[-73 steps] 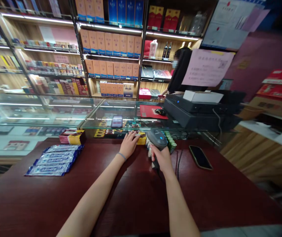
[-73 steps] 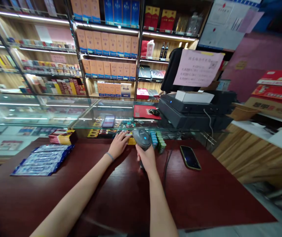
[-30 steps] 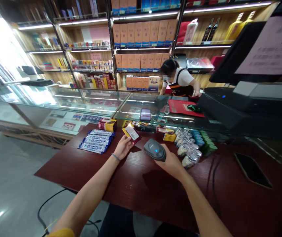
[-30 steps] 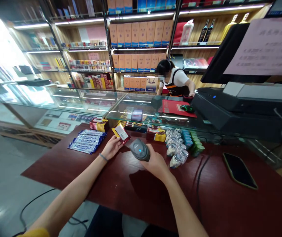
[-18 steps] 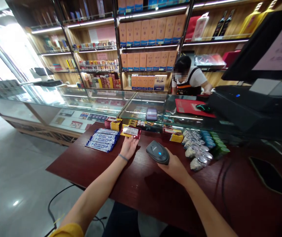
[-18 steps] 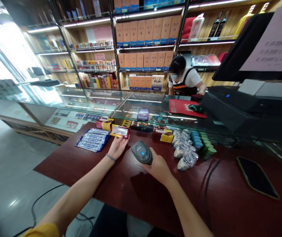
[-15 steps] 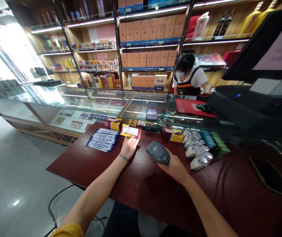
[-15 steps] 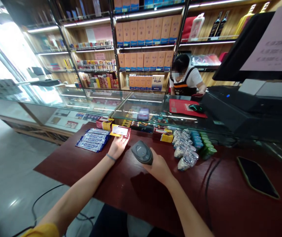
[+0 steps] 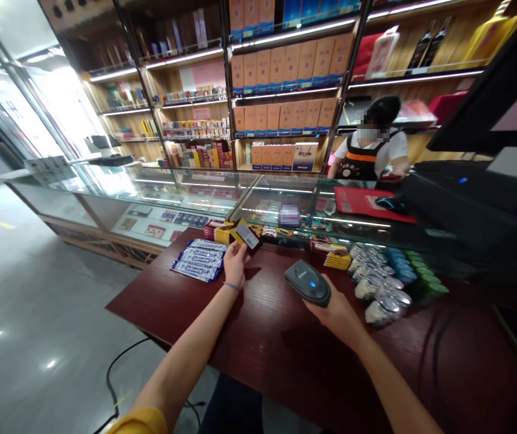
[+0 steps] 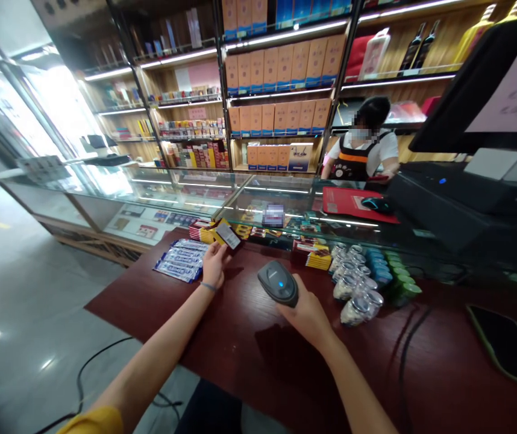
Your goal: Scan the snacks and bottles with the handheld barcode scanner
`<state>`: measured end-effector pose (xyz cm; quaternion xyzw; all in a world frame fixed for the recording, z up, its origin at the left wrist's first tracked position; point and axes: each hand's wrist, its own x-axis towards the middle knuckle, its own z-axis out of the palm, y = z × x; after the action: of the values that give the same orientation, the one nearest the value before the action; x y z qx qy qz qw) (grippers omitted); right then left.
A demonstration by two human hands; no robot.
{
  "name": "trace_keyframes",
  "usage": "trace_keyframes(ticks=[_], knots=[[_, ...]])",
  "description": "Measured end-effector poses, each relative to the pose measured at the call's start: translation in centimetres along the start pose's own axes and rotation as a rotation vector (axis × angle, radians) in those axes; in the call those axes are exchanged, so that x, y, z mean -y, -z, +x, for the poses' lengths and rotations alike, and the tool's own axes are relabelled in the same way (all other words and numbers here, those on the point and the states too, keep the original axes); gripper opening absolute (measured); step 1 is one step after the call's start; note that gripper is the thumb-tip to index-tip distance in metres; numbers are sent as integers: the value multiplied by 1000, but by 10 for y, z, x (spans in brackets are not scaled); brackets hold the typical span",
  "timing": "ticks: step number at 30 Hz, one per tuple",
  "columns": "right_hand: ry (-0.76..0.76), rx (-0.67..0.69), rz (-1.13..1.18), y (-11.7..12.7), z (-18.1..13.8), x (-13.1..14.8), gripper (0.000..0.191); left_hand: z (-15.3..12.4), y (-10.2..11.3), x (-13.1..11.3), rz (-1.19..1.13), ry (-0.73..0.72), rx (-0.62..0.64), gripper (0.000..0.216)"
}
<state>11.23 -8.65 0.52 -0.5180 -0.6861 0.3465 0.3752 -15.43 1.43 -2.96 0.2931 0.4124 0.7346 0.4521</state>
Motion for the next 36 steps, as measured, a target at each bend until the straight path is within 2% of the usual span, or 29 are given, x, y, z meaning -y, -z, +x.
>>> trace_keyframes(ticks=[3,5,9,12,17,24,36], knots=[[-12,-26,17,2,0,0,32,23,13,-19,155,-169,-110,29],[-5,-16,22,3,1,-2,36,41,26,-35,294,-302,-131,25],[26,12,30,4,2,-7,35,74,53,-66,727,-586,-128,20],[47,11,32,5,1,-7,34,94,70,-81,969,-678,-52,23],[36,-14,46,5,-1,0,33,113,89,-87,1294,-757,265,29],[11,-19,37,6,-3,7,31,127,102,-87,1606,-838,452,37],[37,30,45,9,1,-7,32,143,108,-71,1552,-800,470,39]])
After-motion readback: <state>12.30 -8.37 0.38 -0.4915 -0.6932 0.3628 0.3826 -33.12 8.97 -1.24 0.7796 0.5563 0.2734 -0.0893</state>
